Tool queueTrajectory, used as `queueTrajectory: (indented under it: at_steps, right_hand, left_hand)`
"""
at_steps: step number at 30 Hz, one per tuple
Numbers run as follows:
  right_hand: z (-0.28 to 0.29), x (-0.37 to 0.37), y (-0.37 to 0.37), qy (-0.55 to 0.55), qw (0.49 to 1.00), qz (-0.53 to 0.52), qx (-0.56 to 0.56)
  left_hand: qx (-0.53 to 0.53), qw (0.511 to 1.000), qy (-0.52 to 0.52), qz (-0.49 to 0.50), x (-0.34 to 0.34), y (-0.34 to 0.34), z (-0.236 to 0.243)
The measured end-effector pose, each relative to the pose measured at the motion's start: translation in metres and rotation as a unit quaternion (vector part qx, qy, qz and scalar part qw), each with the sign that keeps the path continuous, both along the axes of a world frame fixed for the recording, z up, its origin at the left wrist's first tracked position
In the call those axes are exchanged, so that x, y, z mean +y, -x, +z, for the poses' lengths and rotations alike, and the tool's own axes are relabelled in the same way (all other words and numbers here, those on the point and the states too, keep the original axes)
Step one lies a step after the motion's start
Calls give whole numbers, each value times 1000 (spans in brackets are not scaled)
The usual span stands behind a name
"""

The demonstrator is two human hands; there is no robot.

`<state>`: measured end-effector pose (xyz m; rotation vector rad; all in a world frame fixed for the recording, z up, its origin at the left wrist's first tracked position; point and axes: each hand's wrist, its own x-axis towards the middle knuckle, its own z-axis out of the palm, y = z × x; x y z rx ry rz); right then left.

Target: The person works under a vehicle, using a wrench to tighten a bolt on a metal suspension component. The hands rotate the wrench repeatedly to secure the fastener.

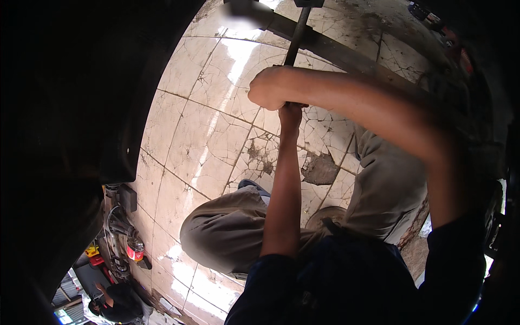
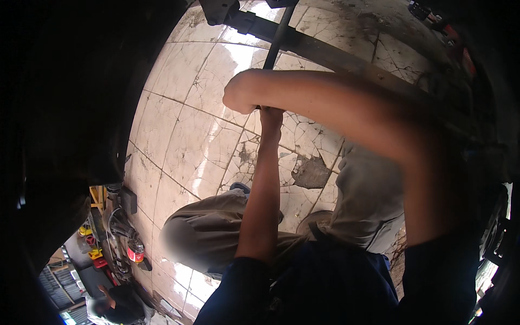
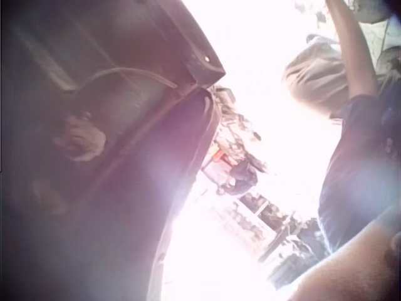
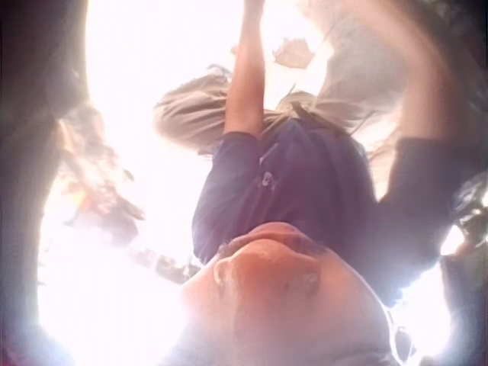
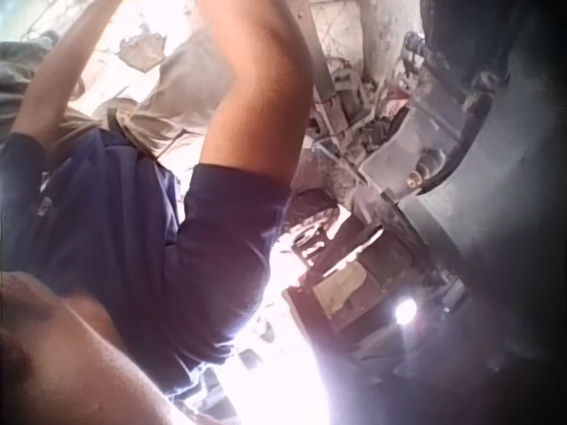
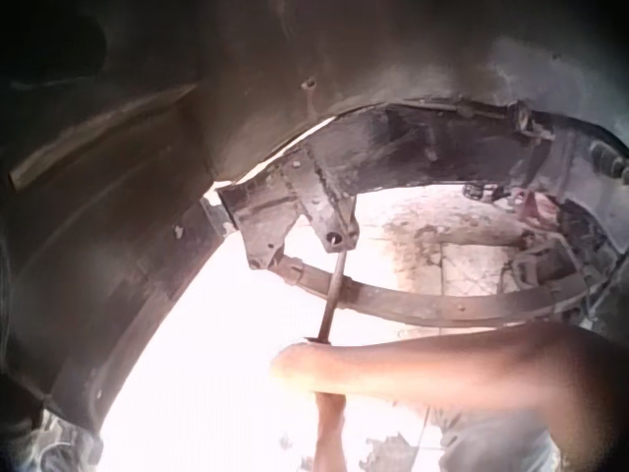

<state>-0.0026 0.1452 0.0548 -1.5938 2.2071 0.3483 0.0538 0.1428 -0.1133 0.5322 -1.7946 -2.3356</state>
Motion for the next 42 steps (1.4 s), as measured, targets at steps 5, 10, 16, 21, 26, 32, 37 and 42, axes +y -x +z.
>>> queueTrajectory:
  at_steps: [5, 10, 16, 21, 26, 32, 37, 42]
  right_hand:
    - [34, -5, -7, 24, 999, -6, -20]
    - [17, -7, -13, 6, 1000, 0, -3]
    - [12, 7, -3, 12, 999, -30, -2]
    - [10, 1, -3, -1, 1000, -4, 2]
    - [0, -1, 0, 18, 1000, -3, -4]
    - [8, -5, -8, 29, 999, 5, -12]
    - [-15, 11, 2, 13, 1000, 13, 20]
    - [1, -6, -7, 28, 1000, -4, -9]
  left_hand:
    - [39, 995, -60, -64, -19, 6, -25]
    - [-52, 998, 43, 1, -7, -13, 23]
    - [9, 997, 36, -61, -2, 0, 4]
    - [8, 998, 29, -50, -13, 7, -23]
    - [-12, 998, 32, -51, -16, 3, -20]
    - [0, 999, 3, -53, -23, 1, -27]
    - [-3, 993, 108, -57, -2, 5, -5]
    - [5, 998, 55, -27, -20, 0, -22]
